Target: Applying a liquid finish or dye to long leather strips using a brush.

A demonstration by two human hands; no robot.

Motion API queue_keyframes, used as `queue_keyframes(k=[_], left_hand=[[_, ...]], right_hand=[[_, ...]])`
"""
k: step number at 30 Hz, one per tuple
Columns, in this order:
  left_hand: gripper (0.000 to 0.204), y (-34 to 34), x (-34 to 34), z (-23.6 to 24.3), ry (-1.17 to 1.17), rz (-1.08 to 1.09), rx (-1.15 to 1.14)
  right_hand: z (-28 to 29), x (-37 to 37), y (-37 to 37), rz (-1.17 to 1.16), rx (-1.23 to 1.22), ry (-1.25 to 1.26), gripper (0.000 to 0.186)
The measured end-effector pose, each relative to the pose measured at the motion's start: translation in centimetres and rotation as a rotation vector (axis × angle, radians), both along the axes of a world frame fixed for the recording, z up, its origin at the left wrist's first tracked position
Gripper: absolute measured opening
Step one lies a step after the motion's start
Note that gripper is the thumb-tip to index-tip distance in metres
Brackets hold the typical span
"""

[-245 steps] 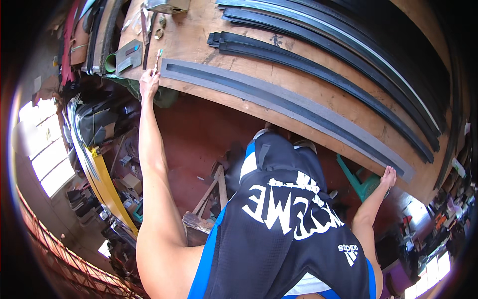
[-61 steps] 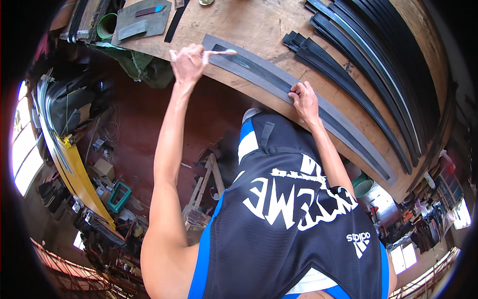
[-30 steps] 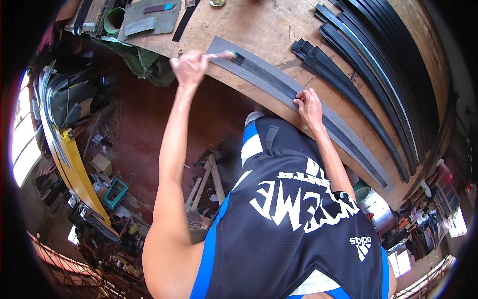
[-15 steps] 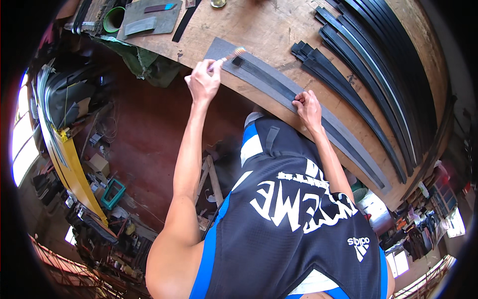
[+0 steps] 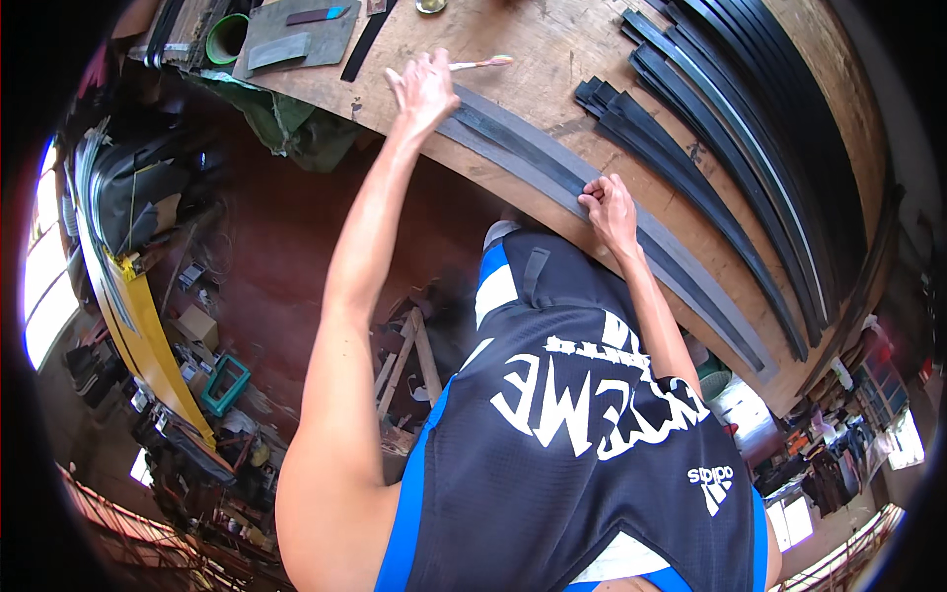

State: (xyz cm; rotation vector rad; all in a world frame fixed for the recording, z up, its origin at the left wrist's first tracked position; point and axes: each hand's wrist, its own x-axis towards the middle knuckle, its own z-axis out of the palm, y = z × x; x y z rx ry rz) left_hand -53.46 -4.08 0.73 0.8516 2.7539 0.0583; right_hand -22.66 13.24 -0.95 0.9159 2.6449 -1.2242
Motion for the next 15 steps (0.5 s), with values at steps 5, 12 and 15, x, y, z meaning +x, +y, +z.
queue_keyframes(k=[5, 12, 15], left_hand=[[0.04, -1.8, -2.5, 2.3, 0.052, -0.029, 0.123], [0.026, -6.3, 5.5, 2.0, -0.082, -0.092, 0.301], [0.031, -6.3, 6.4, -0.1, -0.021, -0.086, 0.309]], right_hand=[[-0.1, 0.0, 0.2, -0.023, -0.016, -0.018, 0.012], [0.1, -0.1, 0.2, -0.012, -0.033, 0.003, 0.013], [0.2, -0.3, 0.2, 0.0, -0.045, -0.007, 0.014]])
